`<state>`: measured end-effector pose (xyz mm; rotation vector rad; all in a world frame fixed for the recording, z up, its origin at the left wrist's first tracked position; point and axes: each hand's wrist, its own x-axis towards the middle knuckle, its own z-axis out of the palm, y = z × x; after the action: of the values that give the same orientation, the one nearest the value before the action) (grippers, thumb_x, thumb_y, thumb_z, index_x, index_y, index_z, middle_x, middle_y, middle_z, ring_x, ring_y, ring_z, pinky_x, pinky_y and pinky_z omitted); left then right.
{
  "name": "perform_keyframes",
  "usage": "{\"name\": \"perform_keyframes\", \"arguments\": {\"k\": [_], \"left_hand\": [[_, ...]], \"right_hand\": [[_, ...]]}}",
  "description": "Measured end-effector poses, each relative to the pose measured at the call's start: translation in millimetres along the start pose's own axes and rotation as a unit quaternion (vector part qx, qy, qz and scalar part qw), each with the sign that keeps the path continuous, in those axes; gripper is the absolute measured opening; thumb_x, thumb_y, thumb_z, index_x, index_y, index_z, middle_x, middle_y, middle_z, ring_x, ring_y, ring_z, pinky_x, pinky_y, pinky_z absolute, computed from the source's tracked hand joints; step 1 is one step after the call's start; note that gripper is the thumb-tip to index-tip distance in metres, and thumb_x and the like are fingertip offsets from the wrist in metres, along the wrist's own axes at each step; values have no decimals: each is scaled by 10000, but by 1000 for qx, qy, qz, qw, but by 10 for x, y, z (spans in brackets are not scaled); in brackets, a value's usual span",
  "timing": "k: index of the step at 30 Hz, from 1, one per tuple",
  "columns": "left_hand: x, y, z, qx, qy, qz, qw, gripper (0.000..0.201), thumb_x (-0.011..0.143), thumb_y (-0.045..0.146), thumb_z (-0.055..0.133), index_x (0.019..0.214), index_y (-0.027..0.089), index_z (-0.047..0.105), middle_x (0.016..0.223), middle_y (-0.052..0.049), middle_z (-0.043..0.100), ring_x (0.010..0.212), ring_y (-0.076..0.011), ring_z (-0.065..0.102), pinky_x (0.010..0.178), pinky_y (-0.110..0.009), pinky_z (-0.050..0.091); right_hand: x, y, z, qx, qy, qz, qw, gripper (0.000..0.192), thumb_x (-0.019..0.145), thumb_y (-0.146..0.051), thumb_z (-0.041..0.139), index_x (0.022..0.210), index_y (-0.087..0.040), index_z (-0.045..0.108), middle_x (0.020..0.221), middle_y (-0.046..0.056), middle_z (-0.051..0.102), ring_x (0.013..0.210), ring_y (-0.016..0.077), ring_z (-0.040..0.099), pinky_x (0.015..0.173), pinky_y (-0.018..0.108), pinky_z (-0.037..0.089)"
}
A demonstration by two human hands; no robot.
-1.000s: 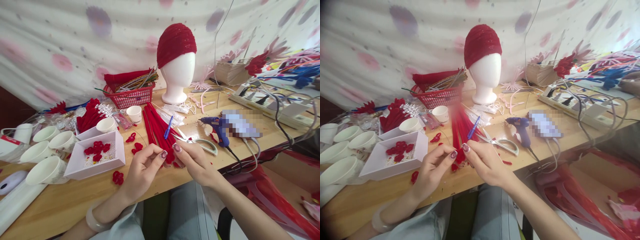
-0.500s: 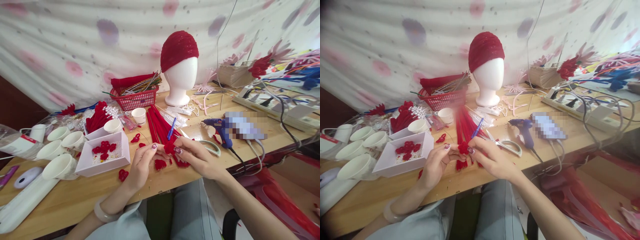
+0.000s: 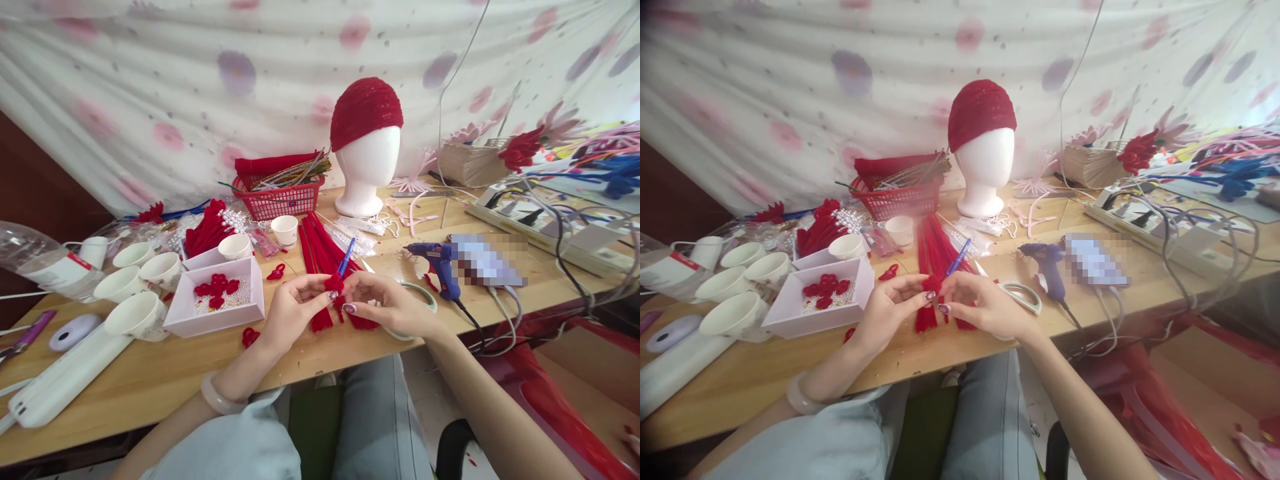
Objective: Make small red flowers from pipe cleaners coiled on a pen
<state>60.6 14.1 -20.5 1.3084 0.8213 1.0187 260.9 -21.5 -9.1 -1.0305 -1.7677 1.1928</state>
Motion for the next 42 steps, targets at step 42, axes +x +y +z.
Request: {"name": "perform_keyframes", "arguments": {"k": [42], "left_hand": [[-3,78,-2,8,-60,3,998,186,739,232,768,907,161,805,902,-70,808,841,-217,747,820,-329,595]], "right_hand": [[-23,-124,122,-129,70,0,989,380,1034,-401,423,713,-203,465,646,-31,521,605,128,490,594,259,387]]}}
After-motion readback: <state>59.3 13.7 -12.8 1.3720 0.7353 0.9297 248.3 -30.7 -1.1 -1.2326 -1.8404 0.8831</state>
